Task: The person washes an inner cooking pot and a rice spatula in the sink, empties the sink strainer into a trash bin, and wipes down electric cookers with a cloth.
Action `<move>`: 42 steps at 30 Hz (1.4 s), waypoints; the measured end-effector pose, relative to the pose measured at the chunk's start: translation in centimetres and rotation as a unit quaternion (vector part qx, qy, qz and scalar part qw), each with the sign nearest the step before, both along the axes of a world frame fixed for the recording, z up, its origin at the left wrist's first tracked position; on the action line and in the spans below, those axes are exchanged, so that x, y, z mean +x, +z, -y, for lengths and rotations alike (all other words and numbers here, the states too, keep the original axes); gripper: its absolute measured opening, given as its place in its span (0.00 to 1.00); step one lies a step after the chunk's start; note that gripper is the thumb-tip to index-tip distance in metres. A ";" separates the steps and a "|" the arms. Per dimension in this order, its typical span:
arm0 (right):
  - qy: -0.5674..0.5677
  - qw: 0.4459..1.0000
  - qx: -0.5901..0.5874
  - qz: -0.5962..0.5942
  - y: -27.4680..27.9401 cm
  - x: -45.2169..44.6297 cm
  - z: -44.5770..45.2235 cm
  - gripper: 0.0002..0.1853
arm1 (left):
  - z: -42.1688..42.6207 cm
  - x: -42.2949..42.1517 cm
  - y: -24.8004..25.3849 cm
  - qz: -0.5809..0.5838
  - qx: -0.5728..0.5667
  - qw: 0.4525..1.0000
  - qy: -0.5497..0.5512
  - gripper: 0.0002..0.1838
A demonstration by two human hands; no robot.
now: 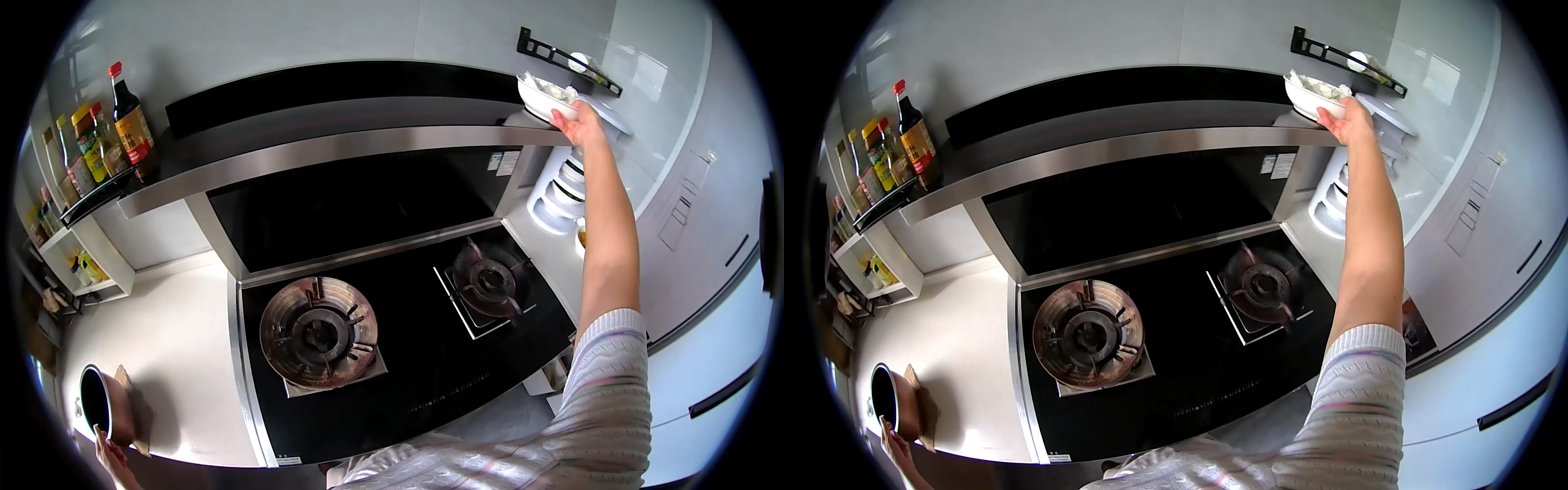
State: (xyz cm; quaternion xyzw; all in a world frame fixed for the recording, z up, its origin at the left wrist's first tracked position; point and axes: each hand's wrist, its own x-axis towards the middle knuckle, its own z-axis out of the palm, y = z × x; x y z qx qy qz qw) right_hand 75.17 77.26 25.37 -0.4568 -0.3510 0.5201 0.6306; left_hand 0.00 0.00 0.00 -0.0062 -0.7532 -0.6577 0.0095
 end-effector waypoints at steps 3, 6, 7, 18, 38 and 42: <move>0.002 1.000 0.018 0.023 2.1 0.1 -2.1 0.21 | -0.3 4.2 -3.0 -0.003 0.005 1.000 0.004 0.19; 0.034 0.999 -0.005 -0.027 0.4 0.1 -4.2 0.22 | 0.9 4.5 -0.7 -0.031 -0.006 0.998 0.046 0.17; 0.062 0.996 0.030 -0.048 -0.7 1.5 -6.1 0.21 | 1.6 4.3 -0.6 -0.040 -0.013 0.997 0.061 0.15; 0.041 0.995 0.064 -0.064 -5.2 3.4 -3.5 0.23 | 0.9 8.6 1.1 0.015 0.090 0.995 -0.033 0.16; 0.721 0.639 -0.061 0.261 -29.0 -58.9 53.9 0.13 | 22.6 2.2 -5.0 0.071 0.164 0.984 -0.026 0.05; 0.754 0.606 -0.082 0.240 -29.3 -64.7 56.2 0.12 | 25.2 -0.5 -4.8 0.036 0.241 0.970 -0.011 0.08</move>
